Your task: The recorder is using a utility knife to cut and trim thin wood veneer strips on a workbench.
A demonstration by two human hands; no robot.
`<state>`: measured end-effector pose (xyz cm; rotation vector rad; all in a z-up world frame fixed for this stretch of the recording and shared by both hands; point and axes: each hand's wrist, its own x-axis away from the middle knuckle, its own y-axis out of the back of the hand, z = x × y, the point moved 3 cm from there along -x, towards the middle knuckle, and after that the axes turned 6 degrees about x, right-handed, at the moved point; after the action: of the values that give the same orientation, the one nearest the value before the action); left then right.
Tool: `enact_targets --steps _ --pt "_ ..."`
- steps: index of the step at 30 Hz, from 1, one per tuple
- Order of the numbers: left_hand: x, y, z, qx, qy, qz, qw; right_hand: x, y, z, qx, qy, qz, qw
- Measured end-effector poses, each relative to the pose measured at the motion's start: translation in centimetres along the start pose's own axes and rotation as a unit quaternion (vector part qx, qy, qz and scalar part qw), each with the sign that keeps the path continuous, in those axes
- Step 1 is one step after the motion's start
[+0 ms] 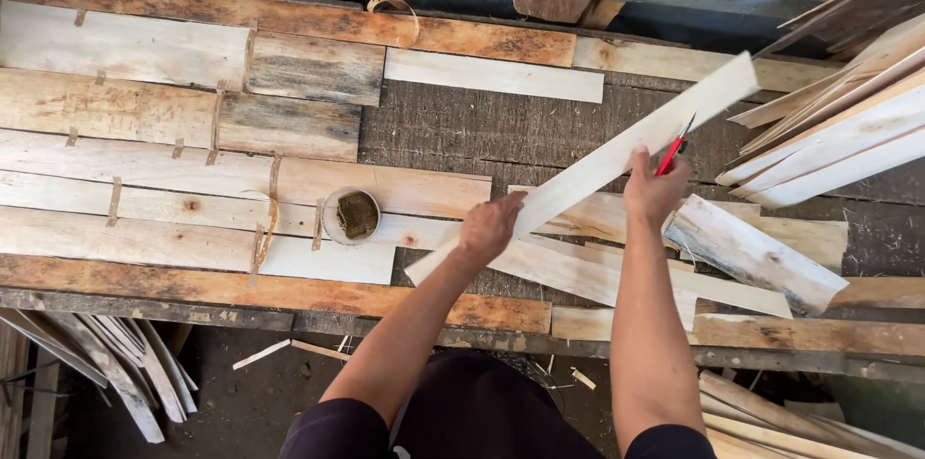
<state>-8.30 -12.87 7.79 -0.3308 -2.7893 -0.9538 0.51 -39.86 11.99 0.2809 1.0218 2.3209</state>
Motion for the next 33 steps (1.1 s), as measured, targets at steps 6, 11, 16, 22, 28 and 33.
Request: enact_targets --steps 6,11,16,22,28,33 --pt "-1.4 4.5 -1.2 -0.097 0.027 0.002 0.995 4.0 -0.2 0.5 0.023 0.216 -0.005 0.976" --pt "-2.7 5.4 0.1 -0.120 -0.005 0.000 0.993 6.6 -1.0 3.2 0.026 0.262 0.094 0.960" --pt "-2.9 6.1 -0.6 -0.172 -0.021 0.051 0.984 9.0 -1.7 6.0 0.049 0.340 0.218 0.913" --pt "-4.0 5.1 1.2 -0.177 -0.033 0.089 0.980 7.9 -3.8 4.1 0.127 0.285 0.291 0.904" --pt "-5.0 5.0 1.5 -0.197 -0.069 0.041 0.977 7.6 -4.8 4.4 0.166 0.276 0.267 0.908" --pt "-7.0 3.9 4.9 -0.232 -0.029 -0.030 0.972 8.6 -4.0 6.0 0.032 0.326 0.144 0.934"
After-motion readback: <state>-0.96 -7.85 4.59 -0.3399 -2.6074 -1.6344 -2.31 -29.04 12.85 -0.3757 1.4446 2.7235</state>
